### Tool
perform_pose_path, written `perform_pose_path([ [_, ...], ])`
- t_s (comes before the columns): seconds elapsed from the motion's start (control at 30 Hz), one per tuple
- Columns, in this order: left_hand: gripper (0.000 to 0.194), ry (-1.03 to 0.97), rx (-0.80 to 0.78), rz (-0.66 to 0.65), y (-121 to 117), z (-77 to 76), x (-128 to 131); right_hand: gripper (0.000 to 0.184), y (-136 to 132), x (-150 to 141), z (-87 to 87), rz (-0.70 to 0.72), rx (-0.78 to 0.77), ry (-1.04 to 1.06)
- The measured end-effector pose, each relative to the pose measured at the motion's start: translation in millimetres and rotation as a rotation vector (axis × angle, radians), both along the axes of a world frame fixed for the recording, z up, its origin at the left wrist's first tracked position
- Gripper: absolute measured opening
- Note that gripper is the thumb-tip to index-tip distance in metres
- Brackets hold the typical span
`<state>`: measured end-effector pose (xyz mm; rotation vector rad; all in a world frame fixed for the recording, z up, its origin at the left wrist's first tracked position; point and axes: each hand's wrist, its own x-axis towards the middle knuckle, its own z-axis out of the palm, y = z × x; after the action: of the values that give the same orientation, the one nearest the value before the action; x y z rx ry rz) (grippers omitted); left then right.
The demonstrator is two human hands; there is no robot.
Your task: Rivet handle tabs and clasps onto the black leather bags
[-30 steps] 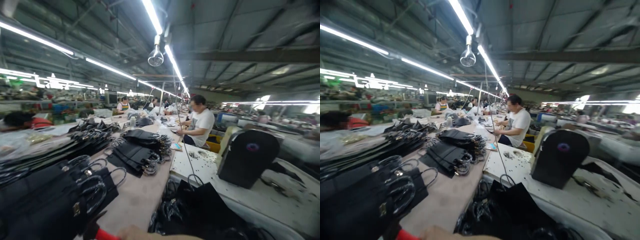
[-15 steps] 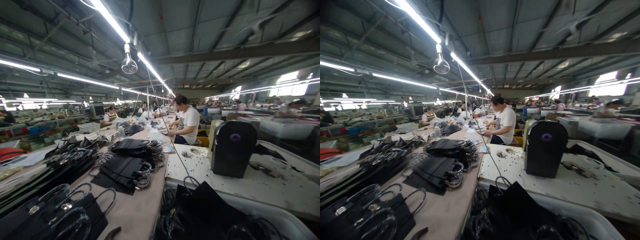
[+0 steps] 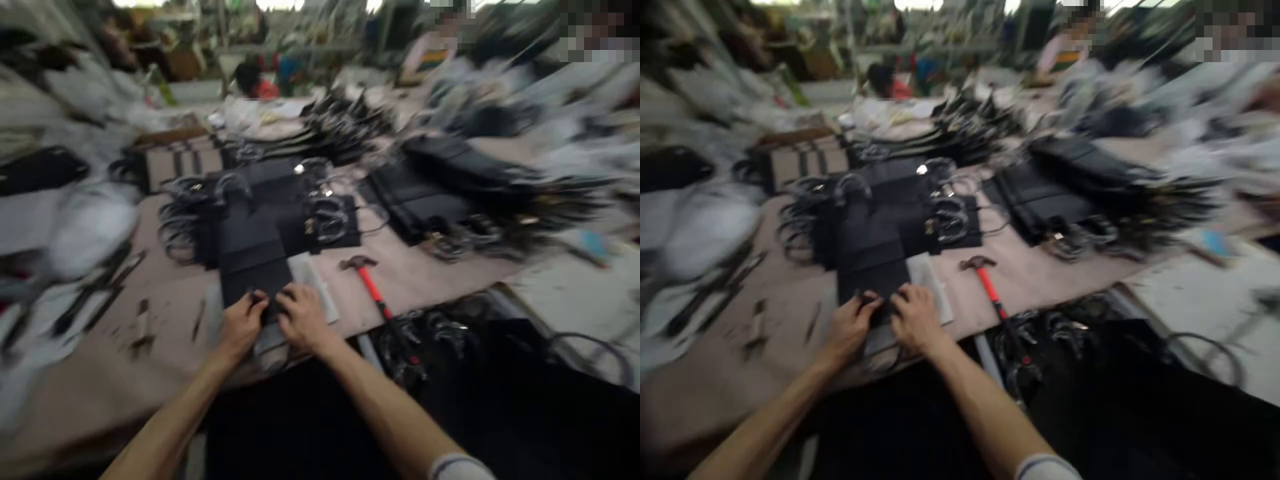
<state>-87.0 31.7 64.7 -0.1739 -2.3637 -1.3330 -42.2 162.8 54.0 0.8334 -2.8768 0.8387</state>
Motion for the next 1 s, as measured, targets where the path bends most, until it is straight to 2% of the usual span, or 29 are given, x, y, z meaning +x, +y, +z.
perform_pose_path([
  [0.07, 0.022, -0.145, -0.046, 0.037, -48.3, -18.7, 51.7, 0.043, -7.0, -5.8, -22.4, 0.027, -0.039, -0.027],
  [0.13, 0.023, -0.179, 0.053, 0.086, -73.8, -24.5, 70.7, 0.043, -9.1, -12.4, -39.0, 0.039, -0.036, 0.02],
  [0.2, 0.031, -0.104, 0.283, 0.288, -89.1, -24.6, 65.9, 0.041, -6.4, -12.9, -42.7, 0.046, -0.027, 0.062],
  [0.27, 0.037, -0.062, 0.488, 0.472, -104.2, -23.7, 54.6, 0.041, -3.0, -10.1, -38.5, 0.048, -0.02, 0.08],
  [0.33, 0.037, -0.132, 0.541, 0.504, -123.3, -25.8, 50.2, 0.041, -2.0, -7.9, -34.5, 0.039, -0.013, 0.088],
  [0.43, 0.032, -0.257, 0.442, 0.512, -154.8, -35.7, 61.5, 0.041, -3.7, -8.4, -34.2, 0.03, -0.01, 0.096],
  [0.53, 0.028, -0.297, 0.36, 0.595, -177.8, -46.8, 77.1, 0.04, -5.0, -9.9, -36.0, 0.042, -0.018, 0.099],
  [0.73, 0.032, -0.35, 0.308, 0.626, -193.3, -54.9, 82.7, 0.039, -4.6, -9.2, -37.4, 0.035, -0.006, 0.117],
  [0.8, 0.033, -0.397, 0.159, 0.653, -197.5, -52.9, 82.0, 0.039, -4.7, -8.9, -38.9, 0.029, -0.002, 0.124],
  [0.93, 0.034, -0.542, -0.281, 0.704, -207.0, -46.0, 82.3, 0.04, -5.4, -8.9, -41.3, 0.032, -0.01, 0.147],
  [1.0, 0.038, -0.588, -0.402, 0.709, -208.0, -42.5, 83.3, 0.039, -5.9, -9.1, -41.2, 0.032, -0.005, 0.159],
])
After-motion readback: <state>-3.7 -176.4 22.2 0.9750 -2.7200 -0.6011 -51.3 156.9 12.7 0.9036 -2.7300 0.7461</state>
